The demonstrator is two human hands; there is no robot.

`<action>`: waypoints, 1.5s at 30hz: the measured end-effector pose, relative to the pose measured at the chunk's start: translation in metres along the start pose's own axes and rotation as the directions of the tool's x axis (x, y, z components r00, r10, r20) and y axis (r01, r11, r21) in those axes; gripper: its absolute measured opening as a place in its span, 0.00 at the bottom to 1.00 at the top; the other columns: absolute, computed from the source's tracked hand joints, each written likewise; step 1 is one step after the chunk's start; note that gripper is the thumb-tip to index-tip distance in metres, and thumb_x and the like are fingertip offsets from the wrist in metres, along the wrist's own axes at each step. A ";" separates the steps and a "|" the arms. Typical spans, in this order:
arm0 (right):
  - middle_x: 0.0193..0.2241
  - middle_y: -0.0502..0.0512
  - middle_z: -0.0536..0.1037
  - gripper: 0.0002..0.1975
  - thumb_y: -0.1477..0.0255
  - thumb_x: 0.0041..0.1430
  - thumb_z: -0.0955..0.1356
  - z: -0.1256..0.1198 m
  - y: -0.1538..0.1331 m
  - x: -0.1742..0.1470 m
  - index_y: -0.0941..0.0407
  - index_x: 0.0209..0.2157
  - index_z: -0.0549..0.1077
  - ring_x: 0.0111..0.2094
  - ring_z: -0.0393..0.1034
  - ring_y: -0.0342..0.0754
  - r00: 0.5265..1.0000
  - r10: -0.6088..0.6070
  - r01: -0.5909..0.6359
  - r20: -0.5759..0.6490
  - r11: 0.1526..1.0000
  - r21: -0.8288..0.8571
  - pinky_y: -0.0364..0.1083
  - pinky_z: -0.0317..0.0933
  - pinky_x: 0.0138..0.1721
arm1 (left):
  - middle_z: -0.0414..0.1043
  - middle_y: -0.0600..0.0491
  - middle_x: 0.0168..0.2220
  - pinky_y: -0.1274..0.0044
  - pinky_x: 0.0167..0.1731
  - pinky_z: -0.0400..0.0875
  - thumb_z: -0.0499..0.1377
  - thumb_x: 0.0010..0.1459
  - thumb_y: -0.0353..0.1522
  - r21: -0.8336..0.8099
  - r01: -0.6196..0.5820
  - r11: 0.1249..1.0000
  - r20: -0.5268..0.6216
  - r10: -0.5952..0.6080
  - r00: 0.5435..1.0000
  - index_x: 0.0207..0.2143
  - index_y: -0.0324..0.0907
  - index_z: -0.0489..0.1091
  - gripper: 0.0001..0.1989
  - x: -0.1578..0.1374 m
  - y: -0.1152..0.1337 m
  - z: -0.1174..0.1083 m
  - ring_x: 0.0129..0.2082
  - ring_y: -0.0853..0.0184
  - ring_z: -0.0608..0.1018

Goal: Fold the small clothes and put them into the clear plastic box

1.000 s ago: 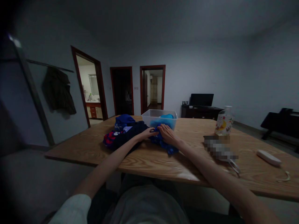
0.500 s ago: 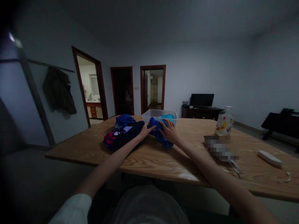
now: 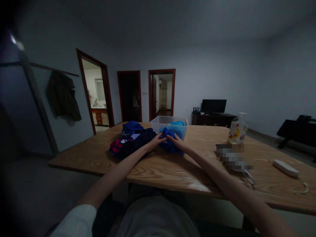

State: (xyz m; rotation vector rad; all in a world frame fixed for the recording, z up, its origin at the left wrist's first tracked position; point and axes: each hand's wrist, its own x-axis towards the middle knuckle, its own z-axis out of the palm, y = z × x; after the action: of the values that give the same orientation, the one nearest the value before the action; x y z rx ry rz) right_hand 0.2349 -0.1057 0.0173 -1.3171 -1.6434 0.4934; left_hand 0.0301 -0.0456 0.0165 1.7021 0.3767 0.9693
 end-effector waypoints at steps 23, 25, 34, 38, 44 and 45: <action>0.58 0.59 0.72 0.29 0.59 0.56 0.70 -0.008 -0.010 -0.007 0.52 0.58 0.67 0.58 0.69 0.59 0.981 -0.169 0.164 0.093 0.985 0.060 0.59 0.64 0.61 | 0.71 0.39 0.59 0.58 0.62 0.66 0.73 0.49 0.39 0.558 -0.140 0.818 -0.086 0.225 0.970 0.60 0.40 0.65 0.39 -0.004 -0.013 0.008 0.60 0.47 0.74; 0.62 0.61 0.68 0.36 0.55 0.56 0.71 -0.010 -0.009 -0.008 0.53 0.63 0.62 0.61 0.66 0.59 0.973 -0.180 0.176 0.146 0.984 0.042 0.59 0.60 0.65 | 0.70 0.41 0.57 0.58 0.60 0.68 0.73 0.48 0.39 0.698 -0.138 0.703 -0.087 0.274 0.958 0.60 0.42 0.63 0.39 -0.006 -0.013 0.007 0.58 0.47 0.75; 0.59 0.61 0.72 0.43 0.51 0.52 0.76 -0.005 -0.012 -0.012 0.52 0.64 0.61 0.58 0.69 0.59 0.980 -0.060 0.053 0.188 0.998 0.037 0.59 0.62 0.65 | 0.69 0.43 0.56 0.62 0.53 0.74 0.71 0.53 0.40 0.827 -0.234 0.511 0.039 0.364 0.931 0.59 0.42 0.58 0.37 -0.005 -0.019 0.003 0.53 0.53 0.77; 0.50 0.61 0.77 0.27 0.56 0.56 0.72 0.002 -0.003 -0.008 0.53 0.54 0.71 0.54 0.71 0.60 0.997 -0.003 0.003 0.072 1.000 0.010 0.58 0.66 0.61 | 0.68 0.42 0.56 0.61 0.55 0.73 0.72 0.49 0.49 0.825 -0.248 0.508 0.067 0.348 0.935 0.60 0.43 0.59 0.43 -0.006 -0.018 0.006 0.56 0.50 0.76; 0.49 0.60 0.79 0.23 0.65 0.55 0.72 0.001 -0.002 -0.005 0.56 0.52 0.74 0.52 0.72 0.60 0.997 0.069 -0.071 0.024 0.996 0.053 0.59 0.68 0.58 | 0.66 0.38 0.61 0.60 0.60 0.69 0.70 0.51 0.53 0.804 -0.203 0.558 0.044 0.285 0.958 0.63 0.41 0.57 0.46 -0.008 -0.008 0.015 0.61 0.47 0.73; 0.49 0.61 0.79 0.22 0.64 0.56 0.72 0.000 -0.003 -0.005 0.56 0.52 0.74 0.52 0.73 0.60 0.996 0.086 -0.088 0.025 0.993 0.084 0.58 0.69 0.58 | 0.65 0.38 0.62 0.60 0.60 0.69 0.68 0.53 0.54 0.784 -0.183 0.593 0.022 0.267 0.963 0.64 0.41 0.58 0.45 -0.008 -0.007 0.017 0.61 0.48 0.72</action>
State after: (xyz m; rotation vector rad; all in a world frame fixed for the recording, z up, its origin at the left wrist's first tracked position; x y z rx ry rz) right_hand 0.2328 -0.1114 0.0178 -1.3288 -1.5701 0.6251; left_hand 0.0392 -0.0594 0.0059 2.5625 0.7451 1.1690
